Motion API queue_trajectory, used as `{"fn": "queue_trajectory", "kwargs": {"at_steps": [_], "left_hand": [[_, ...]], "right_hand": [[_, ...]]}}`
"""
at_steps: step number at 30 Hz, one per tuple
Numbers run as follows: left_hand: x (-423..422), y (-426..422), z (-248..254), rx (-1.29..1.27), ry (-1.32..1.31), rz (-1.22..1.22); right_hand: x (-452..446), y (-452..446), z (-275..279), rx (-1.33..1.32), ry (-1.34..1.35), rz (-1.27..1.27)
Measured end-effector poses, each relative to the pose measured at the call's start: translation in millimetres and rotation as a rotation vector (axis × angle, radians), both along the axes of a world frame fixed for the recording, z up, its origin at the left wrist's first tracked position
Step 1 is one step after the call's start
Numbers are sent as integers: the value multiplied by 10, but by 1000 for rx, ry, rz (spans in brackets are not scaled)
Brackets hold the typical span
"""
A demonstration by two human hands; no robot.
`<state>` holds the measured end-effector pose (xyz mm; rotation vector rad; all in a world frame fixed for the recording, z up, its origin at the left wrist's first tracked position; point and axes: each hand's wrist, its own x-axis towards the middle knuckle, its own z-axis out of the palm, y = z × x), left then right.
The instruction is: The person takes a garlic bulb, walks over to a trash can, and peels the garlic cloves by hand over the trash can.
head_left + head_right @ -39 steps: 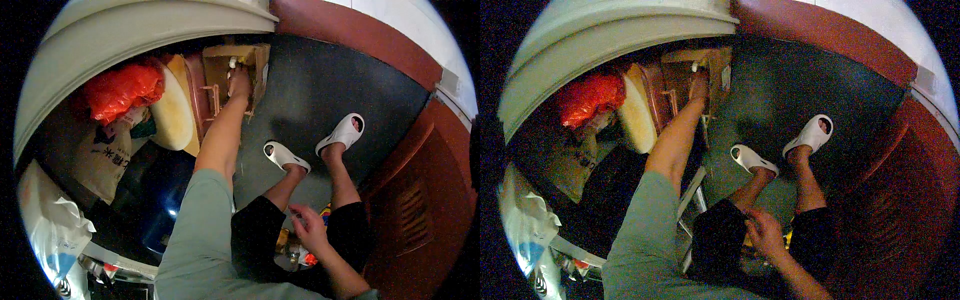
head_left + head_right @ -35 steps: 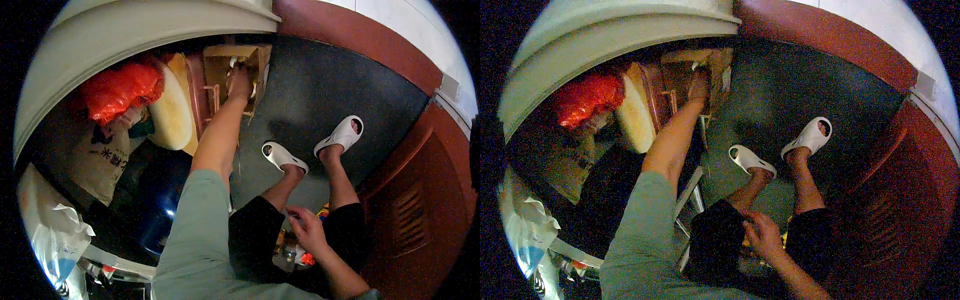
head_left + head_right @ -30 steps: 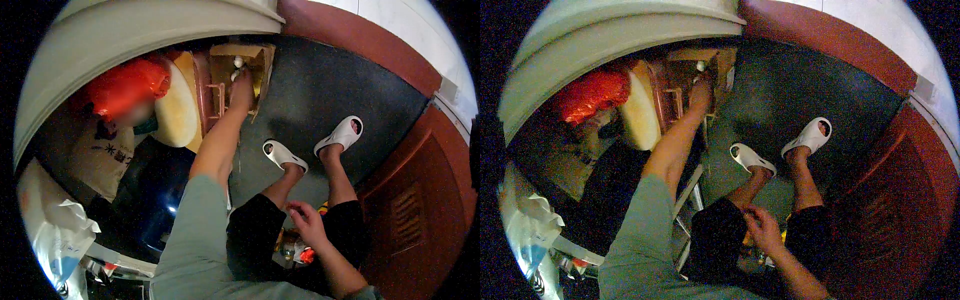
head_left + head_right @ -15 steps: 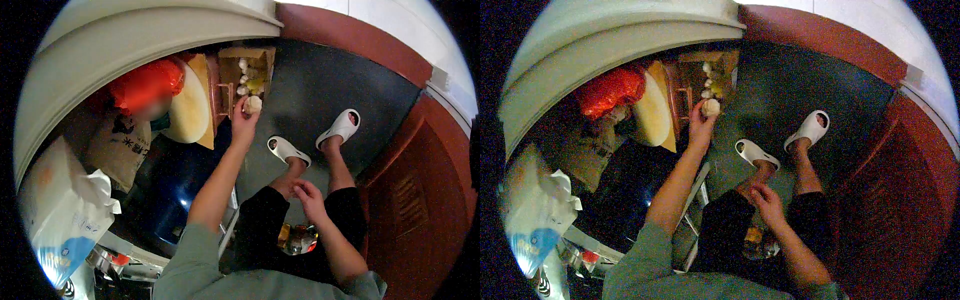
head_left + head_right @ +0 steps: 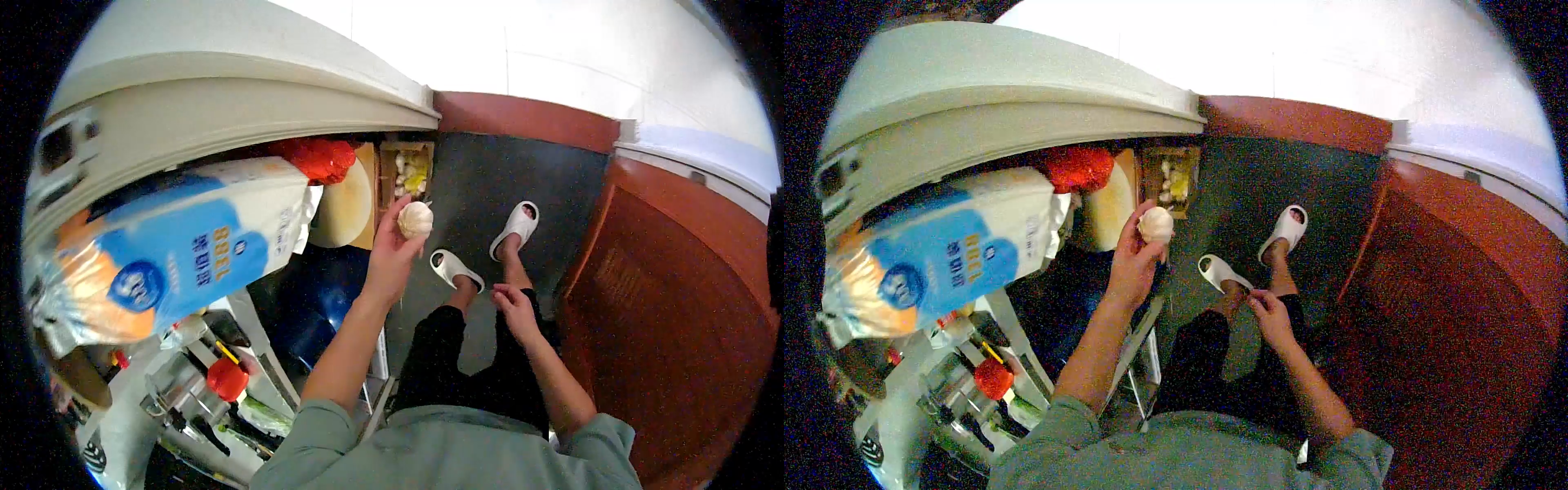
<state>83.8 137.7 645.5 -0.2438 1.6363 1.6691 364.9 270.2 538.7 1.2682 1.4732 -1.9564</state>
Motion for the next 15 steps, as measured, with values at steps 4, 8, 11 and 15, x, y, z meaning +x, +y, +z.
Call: {"fn": "queue_trajectory", "kwargs": {"at_steps": [4, 8, 11, 15], "left_hand": [[127, 42, 607, 42, -5, 8], [334, 23, 1241, -56, 201, -232], [500, 73, 1678, -16, 102, -284], [609, 243, 2070, 44, 20, -347]], "right_hand": [[55, 4, 484, 148, 30, 54], [49, -144, 1065, 123, 47, 24], [-52, -134, 1678, 45, 109, 2], [-59, 58, 1915, 16, 73, 88]]}}
